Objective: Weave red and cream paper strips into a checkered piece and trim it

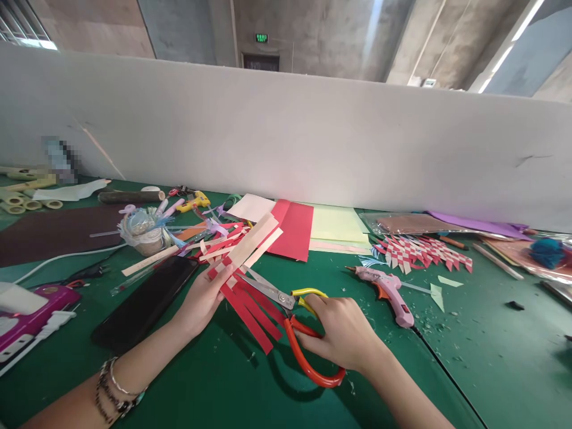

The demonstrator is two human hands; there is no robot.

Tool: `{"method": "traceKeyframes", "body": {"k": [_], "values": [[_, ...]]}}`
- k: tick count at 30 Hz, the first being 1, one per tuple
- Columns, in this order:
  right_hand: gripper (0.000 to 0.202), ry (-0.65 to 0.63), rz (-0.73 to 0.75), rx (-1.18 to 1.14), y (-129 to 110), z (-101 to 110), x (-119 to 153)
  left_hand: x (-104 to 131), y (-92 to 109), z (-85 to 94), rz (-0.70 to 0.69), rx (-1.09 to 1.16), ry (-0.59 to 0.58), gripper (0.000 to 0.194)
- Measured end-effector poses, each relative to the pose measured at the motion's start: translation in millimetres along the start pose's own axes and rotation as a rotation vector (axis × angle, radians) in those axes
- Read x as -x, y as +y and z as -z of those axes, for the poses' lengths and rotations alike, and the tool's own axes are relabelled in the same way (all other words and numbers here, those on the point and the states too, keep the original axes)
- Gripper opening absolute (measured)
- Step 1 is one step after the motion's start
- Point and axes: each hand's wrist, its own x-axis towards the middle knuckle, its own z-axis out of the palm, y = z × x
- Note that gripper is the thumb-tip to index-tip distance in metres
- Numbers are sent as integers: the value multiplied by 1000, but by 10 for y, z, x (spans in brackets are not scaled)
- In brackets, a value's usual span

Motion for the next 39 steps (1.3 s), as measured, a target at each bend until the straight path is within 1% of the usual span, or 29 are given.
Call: {"method": "traceKeyframes", "body": {"k": [3, 11, 15, 22, 27, 33, 39], "values": [[31, 0, 3, -6, 3, -15, 4, 28, 13, -26, 30, 39, 0, 56], [35, 5, 10, -35, 7, -80, -5, 13, -47, -7, 8, 3, -13, 52], [32, 3, 14, -88, -1, -75, -15, 8, -52, -1, 2, -7, -21, 49], [28, -2, 26, -172, -41, -77, -33, 5, -102, 22, 6, -25, 15, 50], [26, 15, 30, -183, -54, -70, -34, -1, -132, 38, 7, -37, -8, 54], [29, 29, 27, -142, -33, -80, -28, 7, -124, 38, 26, -86, -27, 66], [31, 39, 40, -121, -32, -109, -24, 7, -131, 31, 25, -73, -29, 61]]}}
